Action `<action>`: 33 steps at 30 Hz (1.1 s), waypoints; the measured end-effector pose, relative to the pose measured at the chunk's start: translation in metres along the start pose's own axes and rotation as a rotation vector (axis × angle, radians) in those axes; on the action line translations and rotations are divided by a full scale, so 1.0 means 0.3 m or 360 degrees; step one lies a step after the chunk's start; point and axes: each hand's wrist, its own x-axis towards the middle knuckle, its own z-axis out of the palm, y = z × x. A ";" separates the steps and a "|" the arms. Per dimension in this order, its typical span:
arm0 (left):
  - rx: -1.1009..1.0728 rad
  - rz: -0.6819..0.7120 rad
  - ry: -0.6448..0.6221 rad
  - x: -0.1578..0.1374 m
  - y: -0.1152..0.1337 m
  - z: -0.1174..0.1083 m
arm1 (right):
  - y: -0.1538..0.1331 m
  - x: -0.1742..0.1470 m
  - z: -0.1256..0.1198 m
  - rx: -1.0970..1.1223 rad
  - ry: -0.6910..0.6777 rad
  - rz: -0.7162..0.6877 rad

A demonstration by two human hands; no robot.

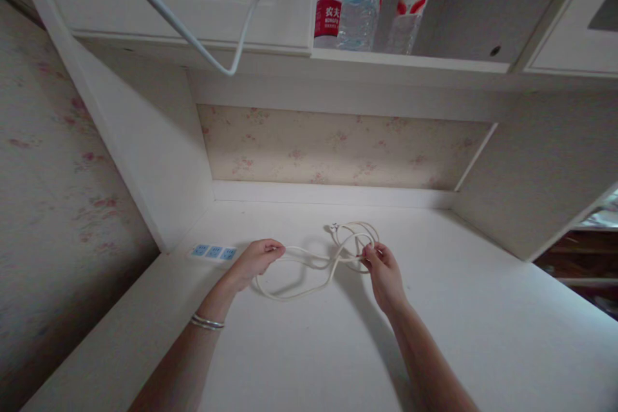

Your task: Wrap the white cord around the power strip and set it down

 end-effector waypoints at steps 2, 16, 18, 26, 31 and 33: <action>0.0358 0.0124 0.0061 0.016 -0.024 -0.017 | -0.035 0.001 -0.012 0.0114 -0.0137 0.0152; 0.1307 0.0287 0.0551 0.019 -0.055 0.041 | -0.108 -0.051 -0.116 -0.0023 -0.1576 0.0182; 0.1351 0.0266 0.0612 0.018 -0.057 0.037 | -0.122 -0.052 -0.124 0.0204 -0.1573 -0.0008; 0.0335 0.0119 0.0659 0.048 -0.091 -0.021 | -0.122 -0.055 -0.144 -0.0394 -0.1220 0.0108; -0.0058 0.0065 0.0512 0.023 -0.050 -0.071 | -0.132 -0.068 -0.110 -0.0664 -0.1127 0.0055; -0.0407 0.0049 0.0373 0.001 -0.017 -0.077 | -0.133 -0.083 -0.097 -0.0865 -0.1214 0.0055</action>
